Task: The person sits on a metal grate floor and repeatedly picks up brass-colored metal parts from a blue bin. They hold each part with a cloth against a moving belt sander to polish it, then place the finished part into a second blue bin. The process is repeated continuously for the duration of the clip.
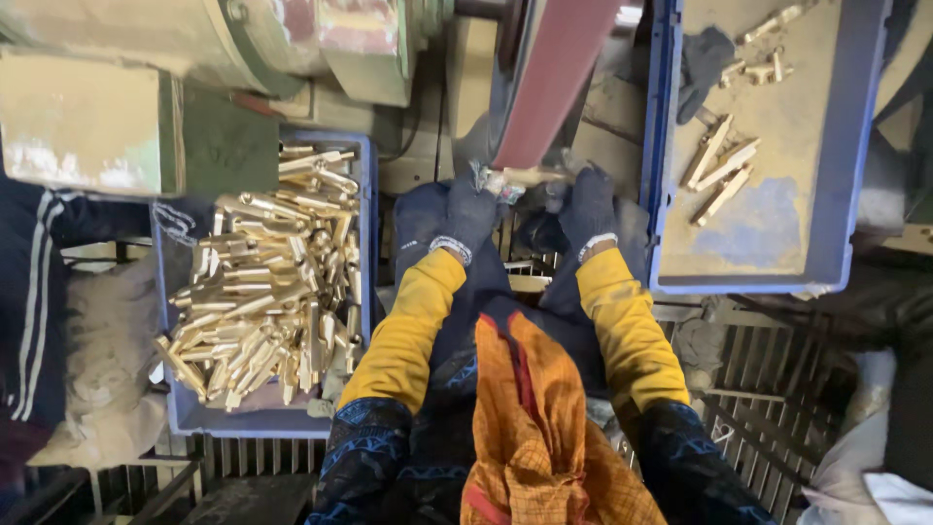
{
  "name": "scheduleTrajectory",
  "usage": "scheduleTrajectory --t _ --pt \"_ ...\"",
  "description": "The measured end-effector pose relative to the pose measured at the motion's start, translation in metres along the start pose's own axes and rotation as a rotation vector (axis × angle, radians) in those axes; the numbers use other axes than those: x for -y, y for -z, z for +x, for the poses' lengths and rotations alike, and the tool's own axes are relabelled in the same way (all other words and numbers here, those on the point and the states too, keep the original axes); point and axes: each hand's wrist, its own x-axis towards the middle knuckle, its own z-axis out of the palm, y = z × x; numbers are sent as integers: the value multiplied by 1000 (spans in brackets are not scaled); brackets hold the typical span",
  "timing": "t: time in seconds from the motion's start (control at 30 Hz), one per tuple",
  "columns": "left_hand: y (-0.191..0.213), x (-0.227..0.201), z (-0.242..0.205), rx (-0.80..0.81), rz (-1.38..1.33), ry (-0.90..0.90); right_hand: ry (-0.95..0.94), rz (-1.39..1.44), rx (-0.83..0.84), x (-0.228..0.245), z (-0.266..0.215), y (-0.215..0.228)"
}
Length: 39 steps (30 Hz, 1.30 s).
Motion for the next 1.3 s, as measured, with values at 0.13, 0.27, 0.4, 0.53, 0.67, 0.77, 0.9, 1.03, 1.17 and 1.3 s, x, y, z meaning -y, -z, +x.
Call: scheduleTrajectory --t 0.13,0.27,0.4,0.53,0.67,0.77,0.9,1.03,1.17,1.3 --pt "2 -7 -28 -19 41 -259 -153 334 -13 22 -16 -7" --pt "10 -27 -57 -162 555 -859 -45 343 86 18 -23 -1" --pt "-2 -39 -71 -197 543 -778 -119 442 177 -5 13 -6" --pt "-13 -19 -58 -111 189 -660 -197 480 189 -19 16 -1" --pt "-14 18 -29 -58 -150 -474 -177 286 80 19 -14 -1" --pt "-9 47 1 -3 -442 -213 152 -250 -6 63 -60 -5" --pt "-8 94 34 -23 -546 -10 490 -832 -50 98 -101 -27" --pt "1 118 38 -43 348 -658 590 -1170 -138 93 -112 -36" --pt "-11 111 28 -51 580 -1036 611 -1167 16 75 -97 -45" --pt "-30 72 9 87 342 -683 837 -1312 104 95 -120 -40"
